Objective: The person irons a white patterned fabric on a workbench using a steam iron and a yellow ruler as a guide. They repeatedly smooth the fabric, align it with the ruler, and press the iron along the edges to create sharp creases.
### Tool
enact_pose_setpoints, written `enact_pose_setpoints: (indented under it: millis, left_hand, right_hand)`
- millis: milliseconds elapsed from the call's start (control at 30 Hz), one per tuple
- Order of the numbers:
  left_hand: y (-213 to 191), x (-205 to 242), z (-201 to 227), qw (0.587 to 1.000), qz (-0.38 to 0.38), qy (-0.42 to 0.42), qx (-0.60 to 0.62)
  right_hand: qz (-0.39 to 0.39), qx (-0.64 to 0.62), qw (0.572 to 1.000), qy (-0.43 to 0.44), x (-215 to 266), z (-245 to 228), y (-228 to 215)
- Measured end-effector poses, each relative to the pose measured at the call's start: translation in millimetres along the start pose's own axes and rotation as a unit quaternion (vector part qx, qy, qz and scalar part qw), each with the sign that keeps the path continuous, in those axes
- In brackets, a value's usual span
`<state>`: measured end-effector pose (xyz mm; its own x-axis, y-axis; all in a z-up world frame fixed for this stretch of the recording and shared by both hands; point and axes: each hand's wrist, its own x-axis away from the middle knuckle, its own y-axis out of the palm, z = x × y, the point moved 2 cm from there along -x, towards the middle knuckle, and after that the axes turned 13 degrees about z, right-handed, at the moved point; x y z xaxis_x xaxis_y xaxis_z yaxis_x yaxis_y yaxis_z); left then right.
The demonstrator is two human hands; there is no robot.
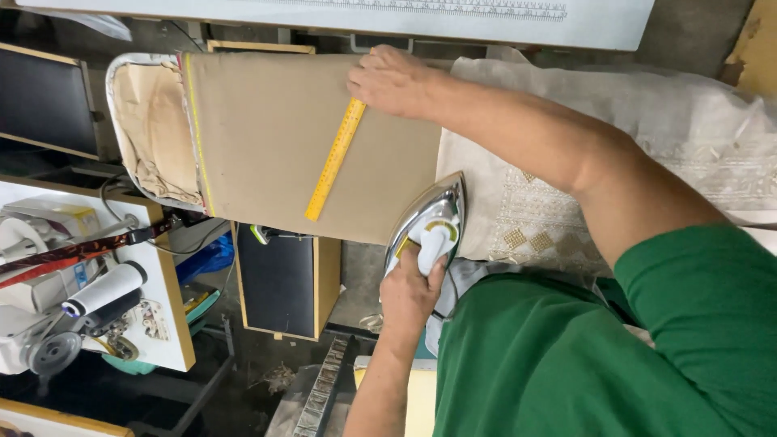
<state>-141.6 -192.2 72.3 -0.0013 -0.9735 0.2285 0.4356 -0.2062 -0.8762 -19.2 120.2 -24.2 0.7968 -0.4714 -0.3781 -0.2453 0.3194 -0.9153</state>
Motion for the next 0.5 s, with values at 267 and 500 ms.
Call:
enact_pose_setpoints:
  millis: [267, 500]
  left_hand:
    - [-8, -62, 34, 0.999, 0.043, 0.014, -0.007]
    - [-21, -105, 58, 0.999, 0.026, -0.016, 0.032]
  right_hand:
    - [-0.1, -0.176, 0.953, 0.227, 79, 52, -67]
    - [-0.109, -0.268, 0.71, 0.642, 255, -37, -229]
